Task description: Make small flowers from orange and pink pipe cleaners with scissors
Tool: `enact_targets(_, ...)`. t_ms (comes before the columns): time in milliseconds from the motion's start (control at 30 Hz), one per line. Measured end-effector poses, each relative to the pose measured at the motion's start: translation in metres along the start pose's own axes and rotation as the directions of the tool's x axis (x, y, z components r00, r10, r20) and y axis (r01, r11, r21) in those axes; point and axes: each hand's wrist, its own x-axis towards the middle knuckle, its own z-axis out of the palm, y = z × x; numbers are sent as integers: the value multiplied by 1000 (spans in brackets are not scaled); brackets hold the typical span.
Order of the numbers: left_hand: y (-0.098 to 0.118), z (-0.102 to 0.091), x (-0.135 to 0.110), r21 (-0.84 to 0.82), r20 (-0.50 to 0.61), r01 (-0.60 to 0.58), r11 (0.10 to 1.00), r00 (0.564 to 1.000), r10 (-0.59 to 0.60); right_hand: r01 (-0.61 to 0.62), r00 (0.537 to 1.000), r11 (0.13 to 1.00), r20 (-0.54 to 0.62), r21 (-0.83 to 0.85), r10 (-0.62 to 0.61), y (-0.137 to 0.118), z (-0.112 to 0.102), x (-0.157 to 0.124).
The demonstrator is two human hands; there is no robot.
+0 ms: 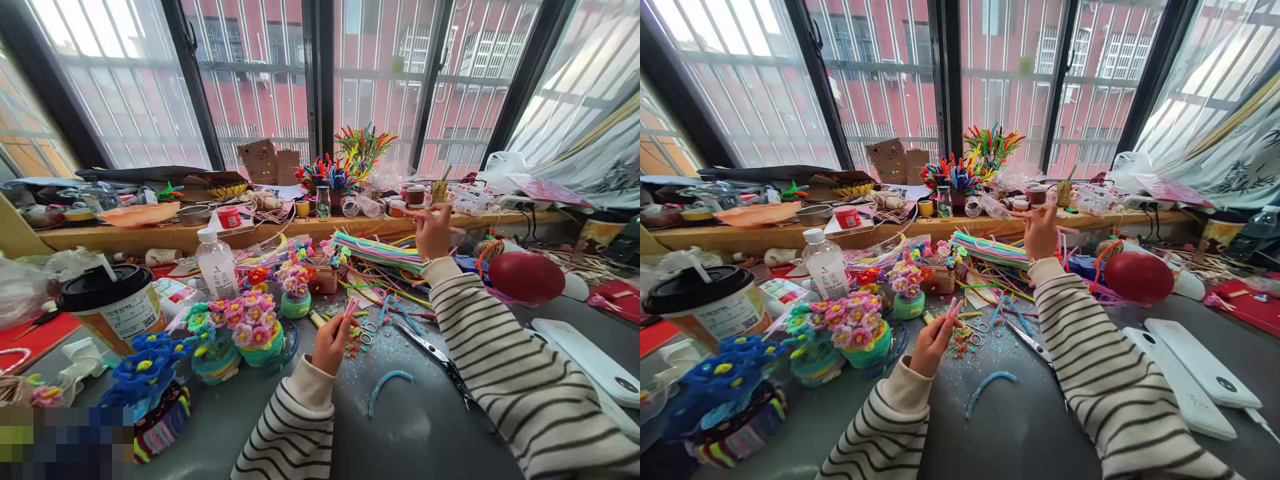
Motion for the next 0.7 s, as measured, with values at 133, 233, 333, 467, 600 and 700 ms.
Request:
enact_targets(133,-1,3,0,-17,-64,-19,1000,998,18,205,904,966,409,-158,-125,10,36,4)
enact_targets(233,-2,5,1,-26,-83,-34,999,996,32,327,701,943,684,-58,-201,15,53,-3)
enact_targets(333,-2,5,1,7,-63,-48,999,997,48,348,636,937,739,-15,-224,32,55,-9)
enact_targets(467,4,3,1,103,8,-59,993,998,59,326,632,937,765,-123,-119,72,39,-15)
enact_targets(600,18,5,7,311,129,-107,944,989,70,345,566,927,820,-144,-84,101,26,-22)
enact_targets(700,32,17,22,571,215,-201,796,972,92,350,539,923,840,-162,-58,105,24,-29)
